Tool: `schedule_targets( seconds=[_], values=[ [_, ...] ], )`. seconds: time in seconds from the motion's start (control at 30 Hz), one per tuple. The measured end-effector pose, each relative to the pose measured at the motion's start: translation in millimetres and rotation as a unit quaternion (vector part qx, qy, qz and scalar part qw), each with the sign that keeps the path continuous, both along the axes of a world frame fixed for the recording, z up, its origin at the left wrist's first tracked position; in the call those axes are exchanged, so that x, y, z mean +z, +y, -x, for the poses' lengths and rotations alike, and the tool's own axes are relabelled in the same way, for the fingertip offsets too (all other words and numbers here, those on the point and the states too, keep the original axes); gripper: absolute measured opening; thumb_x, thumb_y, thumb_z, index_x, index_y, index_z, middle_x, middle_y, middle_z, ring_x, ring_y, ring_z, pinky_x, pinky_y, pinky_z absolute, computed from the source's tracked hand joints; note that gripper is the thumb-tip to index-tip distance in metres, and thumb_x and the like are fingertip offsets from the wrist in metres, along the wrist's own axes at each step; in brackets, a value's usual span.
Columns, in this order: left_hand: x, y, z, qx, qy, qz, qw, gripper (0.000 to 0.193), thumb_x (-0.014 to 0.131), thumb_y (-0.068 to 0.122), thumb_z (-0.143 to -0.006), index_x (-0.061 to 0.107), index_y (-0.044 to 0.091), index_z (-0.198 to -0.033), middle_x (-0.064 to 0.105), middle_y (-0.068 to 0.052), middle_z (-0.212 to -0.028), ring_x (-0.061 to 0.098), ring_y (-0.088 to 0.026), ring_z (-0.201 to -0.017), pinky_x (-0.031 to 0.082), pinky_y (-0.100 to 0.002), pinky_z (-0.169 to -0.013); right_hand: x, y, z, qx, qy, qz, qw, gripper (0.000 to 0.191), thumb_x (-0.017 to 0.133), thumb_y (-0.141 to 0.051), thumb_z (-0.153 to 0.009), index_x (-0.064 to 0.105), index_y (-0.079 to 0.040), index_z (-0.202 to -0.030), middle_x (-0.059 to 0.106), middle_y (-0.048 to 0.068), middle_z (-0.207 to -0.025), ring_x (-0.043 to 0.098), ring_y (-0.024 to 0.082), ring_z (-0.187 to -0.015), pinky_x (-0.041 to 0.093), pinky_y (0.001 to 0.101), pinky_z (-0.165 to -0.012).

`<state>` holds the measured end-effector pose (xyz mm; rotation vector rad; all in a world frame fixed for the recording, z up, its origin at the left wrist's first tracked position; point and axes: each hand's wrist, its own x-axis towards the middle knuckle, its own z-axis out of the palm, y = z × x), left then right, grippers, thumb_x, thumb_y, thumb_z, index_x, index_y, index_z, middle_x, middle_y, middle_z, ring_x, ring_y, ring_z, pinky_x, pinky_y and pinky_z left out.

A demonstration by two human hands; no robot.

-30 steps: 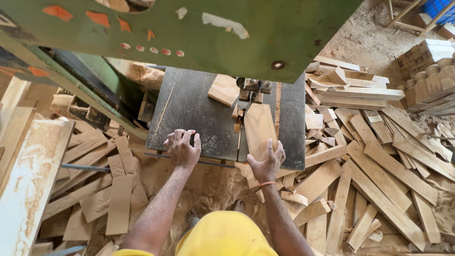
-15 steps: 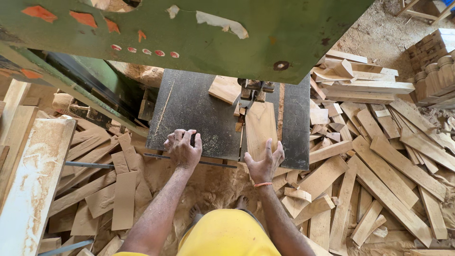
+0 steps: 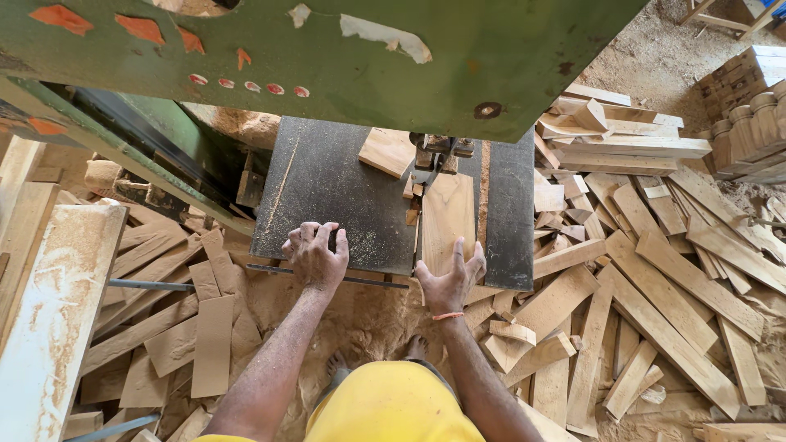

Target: The person cuts small wooden workpieces on a bandsaw, guiding each piece by hand through the blade and trimming off edges. They retrieve pieces from a pile of scrap wood around the machine, reposition each workpiece for successive cuts, and set cut pieces aside.

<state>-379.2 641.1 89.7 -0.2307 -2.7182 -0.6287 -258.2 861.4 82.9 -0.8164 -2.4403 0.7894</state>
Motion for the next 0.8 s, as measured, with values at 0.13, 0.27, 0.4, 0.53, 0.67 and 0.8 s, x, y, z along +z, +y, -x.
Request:
schedule_targets(
  seconds=[0.13,0.27,0.4,0.53,0.67,0.8],
  values=[
    [-3,0,0,0.000,0.002,0.001,1.000,0.020,0.070,0.039,-0.095,0.075,0.022,-0.106,0.058,0.001,-0.106,0.051,-0.021,-0.114,0.036,-0.047,-0.103,-2,-1,4,-0.003,-0.001,-0.010,1.000,0.098,0.088,-0.033,-0.065,0.047,0.000,-0.148,0.025,0.033,-0.155,0.021,0.046,-0.147,0.024,0.0631,-0.118],
    [-5,-1,0,-0.008,-0.002,-0.001,1.000,0.020,0.069,0.038,-0.096,0.075,0.022,-0.107,0.057,0.001,-0.106,0.051,-0.020,-0.115,0.035,-0.047,-0.104,-2,-1,9,-0.009,-0.002,-0.005,1.000,0.099,0.087,-0.034,-0.066,0.046,-0.001,-0.149,0.024,0.033,-0.155,0.021,0.045,-0.148,0.024,0.0625,-0.118],
    [-6,-2,1,-0.004,-0.009,0.001,1.000,0.020,0.069,0.038,-0.096,0.075,0.022,-0.107,0.057,0.001,-0.105,0.051,-0.021,-0.114,0.035,-0.047,-0.104,-1,-2,14,-0.015,-0.007,0.002,1.000,0.099,0.088,-0.034,-0.066,0.046,-0.001,-0.148,0.024,0.034,-0.155,0.021,0.046,-0.148,0.024,0.0620,-0.118],
    [-7,-1,0,-0.006,0.002,0.000,1.000,0.020,0.069,0.037,-0.096,0.075,0.022,-0.107,0.057,0.001,-0.106,0.050,-0.021,-0.115,0.035,-0.047,-0.105,-4,-3,19,-0.030,-0.006,0.003,1.000,0.100,0.088,-0.036,-0.064,0.046,-0.002,-0.149,0.024,0.034,-0.156,0.023,0.046,-0.148,0.025,0.0618,-0.119],
    [-6,-2,-1,-0.007,-0.003,0.001,1.000,0.020,0.069,0.037,-0.096,0.075,0.022,-0.107,0.057,0.000,-0.106,0.050,-0.021,-0.114,0.036,-0.047,-0.104,-7,-2,21,-0.030,-0.018,0.002,0.999,0.101,0.088,-0.037,-0.066,0.045,0.000,-0.150,0.023,0.034,-0.156,0.024,0.047,-0.148,0.026,0.0615,-0.119],
    [-2,-1,0,-0.005,-0.007,-0.003,1.000,0.019,0.069,0.037,-0.095,0.075,0.022,-0.106,0.058,0.000,-0.105,0.051,-0.021,-0.114,0.036,-0.047,-0.102,-7,-3,18,-0.025,-0.034,0.013,0.999,0.103,0.086,-0.036,-0.066,0.043,0.000,-0.151,0.021,0.035,-0.158,0.024,0.046,-0.149,0.025,0.0611,-0.119]
  ],
)
